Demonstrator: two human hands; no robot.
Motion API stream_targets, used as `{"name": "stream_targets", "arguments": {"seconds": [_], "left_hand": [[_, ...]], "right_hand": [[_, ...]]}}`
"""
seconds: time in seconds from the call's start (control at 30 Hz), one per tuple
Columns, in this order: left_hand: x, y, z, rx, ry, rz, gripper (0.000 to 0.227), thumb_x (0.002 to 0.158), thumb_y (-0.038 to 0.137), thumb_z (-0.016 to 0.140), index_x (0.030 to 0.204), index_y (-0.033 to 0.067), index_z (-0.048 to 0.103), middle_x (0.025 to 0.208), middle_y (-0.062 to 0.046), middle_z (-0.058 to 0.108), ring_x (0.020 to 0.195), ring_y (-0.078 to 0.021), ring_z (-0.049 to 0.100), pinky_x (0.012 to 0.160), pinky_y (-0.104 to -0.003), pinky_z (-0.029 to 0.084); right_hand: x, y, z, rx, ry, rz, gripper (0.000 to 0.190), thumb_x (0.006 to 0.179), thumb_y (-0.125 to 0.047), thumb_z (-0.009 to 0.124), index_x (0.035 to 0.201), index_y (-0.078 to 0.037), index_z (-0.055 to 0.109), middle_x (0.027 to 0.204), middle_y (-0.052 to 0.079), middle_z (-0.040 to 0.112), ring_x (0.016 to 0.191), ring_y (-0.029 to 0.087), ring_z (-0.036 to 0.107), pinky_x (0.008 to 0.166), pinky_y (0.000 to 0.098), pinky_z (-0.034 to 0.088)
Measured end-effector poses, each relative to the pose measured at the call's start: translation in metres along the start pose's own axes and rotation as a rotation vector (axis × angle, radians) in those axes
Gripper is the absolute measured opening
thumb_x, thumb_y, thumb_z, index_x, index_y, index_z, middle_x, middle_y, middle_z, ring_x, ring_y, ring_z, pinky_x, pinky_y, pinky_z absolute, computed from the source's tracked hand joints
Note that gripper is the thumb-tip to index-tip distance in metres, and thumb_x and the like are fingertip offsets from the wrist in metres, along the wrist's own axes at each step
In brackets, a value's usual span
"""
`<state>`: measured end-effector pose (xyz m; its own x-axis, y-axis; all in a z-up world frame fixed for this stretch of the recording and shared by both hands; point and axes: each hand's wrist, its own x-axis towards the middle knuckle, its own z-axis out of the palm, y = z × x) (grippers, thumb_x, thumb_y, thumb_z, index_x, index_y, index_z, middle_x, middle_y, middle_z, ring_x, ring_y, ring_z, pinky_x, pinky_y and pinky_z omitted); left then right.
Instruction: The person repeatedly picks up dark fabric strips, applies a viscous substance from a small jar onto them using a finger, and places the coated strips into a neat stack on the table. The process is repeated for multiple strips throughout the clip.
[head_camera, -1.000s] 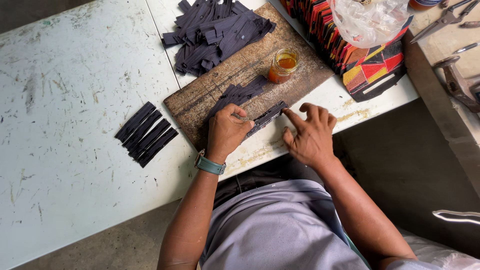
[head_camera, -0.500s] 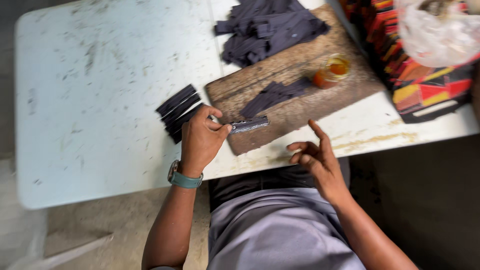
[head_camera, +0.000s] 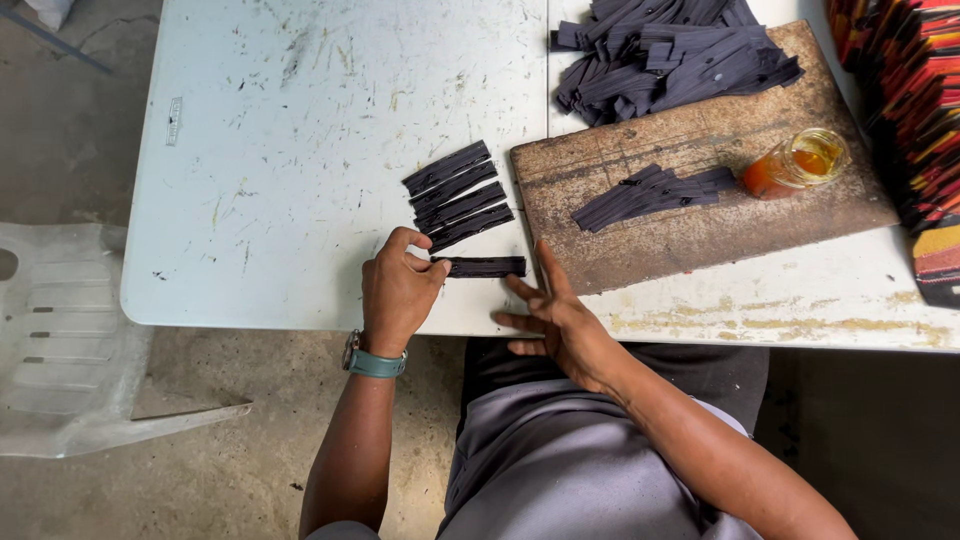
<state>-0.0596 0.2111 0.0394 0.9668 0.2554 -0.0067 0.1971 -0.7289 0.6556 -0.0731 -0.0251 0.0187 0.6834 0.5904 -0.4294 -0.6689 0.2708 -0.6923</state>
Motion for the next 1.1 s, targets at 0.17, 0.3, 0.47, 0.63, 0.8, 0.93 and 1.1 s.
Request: {"name": "stream_targets", "arguments": {"seconds": [0.17,0.3,0.47,0.63,0.8,0.93,1.1], "left_hand": [[0.008,-0.004,0.005,-0.029,-0.015,-0.023,0.028,0.082,0.013,0.081,0.104,0.0068,0.065,0.075,-0.008,0.079,0.064,-0.0198,0.077,0.064,-0.033,0.058],[0.011,-0.006,0.009,-0.051,-0.005,-0.003,0.026,0.083,0.012,0.08,0.103,0.0064,0.065,0.072,-0.008,0.078,0.062,-0.0182,0.076,0.063,-0.032,0.058],[0.013,-0.009,0.012,-0.032,0.04,0.039,0.025,0.081,0.013,0.082,0.101,0.0052,0.067,0.074,-0.009,0.078,0.064,-0.0191,0.076,0.063,-0.033,0.058],[0.011,-0.014,0.013,-0.021,0.055,0.042,0.019,0.084,0.015,0.081,0.098,0.0046,0.072,0.081,-0.012,0.078,0.068,-0.0197,0.076,0.061,-0.032,0.058],[0.005,-0.016,0.012,0.076,0.002,-0.011,0.008,0.09,0.016,0.076,0.093,0.0079,0.077,0.084,-0.009,0.079,0.066,-0.0219,0.076,0.06,-0.034,0.057],[0.003,-0.013,-0.008,0.155,0.182,0.19,0.011,0.096,0.017,0.073,0.098,0.0069,0.077,0.092,-0.01,0.078,0.078,-0.0264,0.075,0.07,-0.037,0.056],[0.034,0.014,0.009,0.263,0.185,0.42,0.015,0.097,0.021,0.073,0.103,0.0083,0.078,0.103,-0.012,0.075,0.093,-0.0308,0.065,0.096,-0.047,0.039]], "right_hand": [[0.018,-0.011,0.004,-0.055,0.041,-0.044,0.092,0.087,-0.024,0.045,0.159,-0.04,-0.01,0.169,0.014,0.022,0.131,0.035,0.057,0.093,0.0446,0.056],[0.026,-0.018,0.004,-0.08,0.048,-0.075,0.092,0.085,-0.023,0.043,0.16,-0.037,-0.009,0.169,0.016,0.021,0.13,0.037,0.058,0.094,0.0461,0.055],[0.029,-0.018,0.0,-0.116,0.037,-0.097,0.091,0.086,-0.024,0.043,0.161,-0.034,-0.009,0.169,0.015,0.021,0.128,0.036,0.059,0.095,0.0456,0.056],[0.025,-0.015,-0.003,-0.104,0.041,-0.098,0.089,0.088,-0.026,0.047,0.162,-0.032,-0.004,0.169,0.014,0.021,0.127,0.033,0.058,0.095,0.0461,0.055],[0.017,-0.007,-0.011,-0.098,0.015,-0.14,0.085,0.09,-0.027,0.049,0.163,-0.029,0.005,0.166,0.013,0.028,0.125,0.029,0.06,0.094,0.0428,0.055],[-0.015,0.004,-0.043,-0.301,0.118,-0.306,0.07,0.094,-0.017,0.052,0.16,-0.017,0.03,0.146,0.014,0.054,0.105,0.022,0.068,0.085,0.0362,0.057],[-0.076,-0.014,-0.13,-0.867,0.812,-0.76,0.061,0.097,0.001,0.062,0.155,-0.008,0.045,0.127,0.012,0.067,0.098,0.02,0.065,0.09,0.0327,0.054]]}}
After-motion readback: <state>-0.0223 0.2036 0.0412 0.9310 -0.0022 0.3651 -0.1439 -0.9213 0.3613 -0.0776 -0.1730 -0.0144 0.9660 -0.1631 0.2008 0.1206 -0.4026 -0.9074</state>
